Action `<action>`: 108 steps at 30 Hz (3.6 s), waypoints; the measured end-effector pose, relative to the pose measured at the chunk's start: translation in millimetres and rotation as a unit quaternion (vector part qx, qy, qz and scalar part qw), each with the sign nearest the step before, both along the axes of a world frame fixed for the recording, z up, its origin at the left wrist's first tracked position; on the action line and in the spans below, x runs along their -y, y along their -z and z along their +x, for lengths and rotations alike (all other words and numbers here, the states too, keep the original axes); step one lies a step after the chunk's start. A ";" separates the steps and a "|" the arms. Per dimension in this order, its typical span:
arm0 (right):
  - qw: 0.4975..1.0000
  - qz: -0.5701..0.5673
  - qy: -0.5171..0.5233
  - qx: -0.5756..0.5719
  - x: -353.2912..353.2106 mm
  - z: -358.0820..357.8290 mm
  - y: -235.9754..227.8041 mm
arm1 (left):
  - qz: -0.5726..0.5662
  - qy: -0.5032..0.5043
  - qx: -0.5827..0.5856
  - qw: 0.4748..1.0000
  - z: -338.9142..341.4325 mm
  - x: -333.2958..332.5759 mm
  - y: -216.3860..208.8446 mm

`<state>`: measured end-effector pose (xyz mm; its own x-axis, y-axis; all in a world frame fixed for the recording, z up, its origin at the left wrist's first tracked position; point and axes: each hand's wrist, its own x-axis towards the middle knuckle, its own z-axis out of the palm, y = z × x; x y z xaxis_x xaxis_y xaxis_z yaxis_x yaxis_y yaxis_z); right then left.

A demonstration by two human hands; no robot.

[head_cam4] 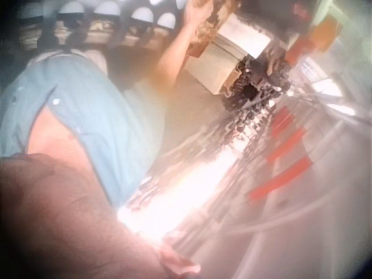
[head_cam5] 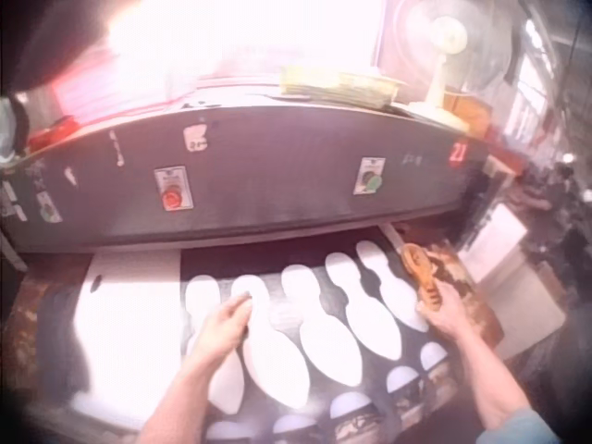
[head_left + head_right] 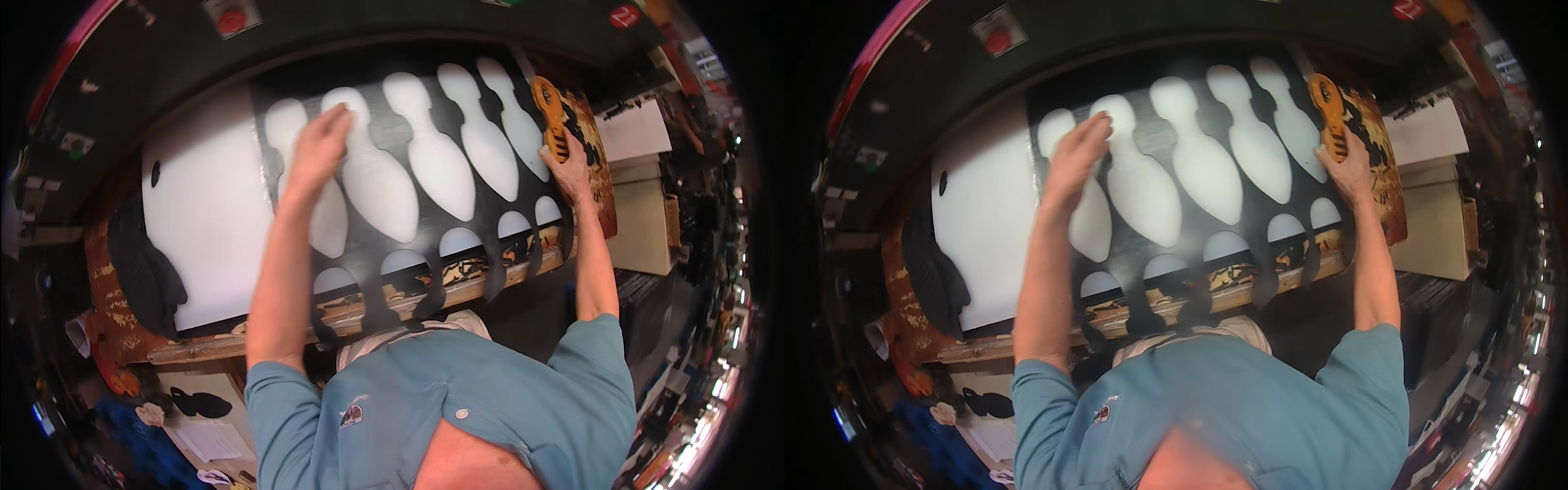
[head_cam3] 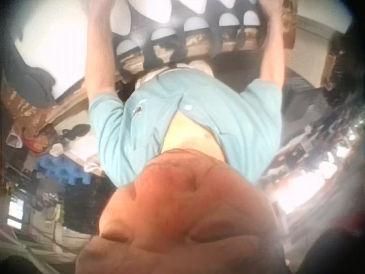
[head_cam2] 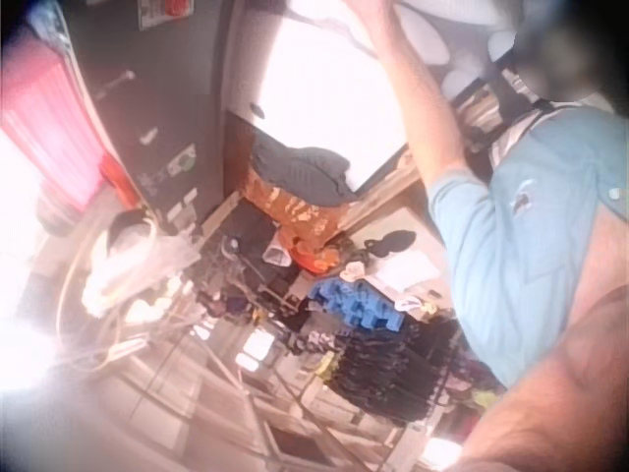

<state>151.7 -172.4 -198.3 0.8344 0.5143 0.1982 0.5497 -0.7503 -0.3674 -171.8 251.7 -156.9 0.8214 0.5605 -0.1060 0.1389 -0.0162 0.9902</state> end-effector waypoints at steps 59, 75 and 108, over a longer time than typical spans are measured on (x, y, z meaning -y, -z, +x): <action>0.941 0.130 -0.296 -0.099 -160.8 -188.4 -54.0 | 0.507 -0.128 -0.069 0.849 -65.4 23.3 60.2; 0.898 0.096 -0.417 -0.103 -236.2 -174.8 -33.2 | 0.301 -0.150 0.012 0.942 -49.4 1.4 43.6; 0.862 0.494 -0.113 -0.007 -111.5 -96.2 -70.7 | 0.501 -0.037 0.074 0.861 -126.9 212.0 66.6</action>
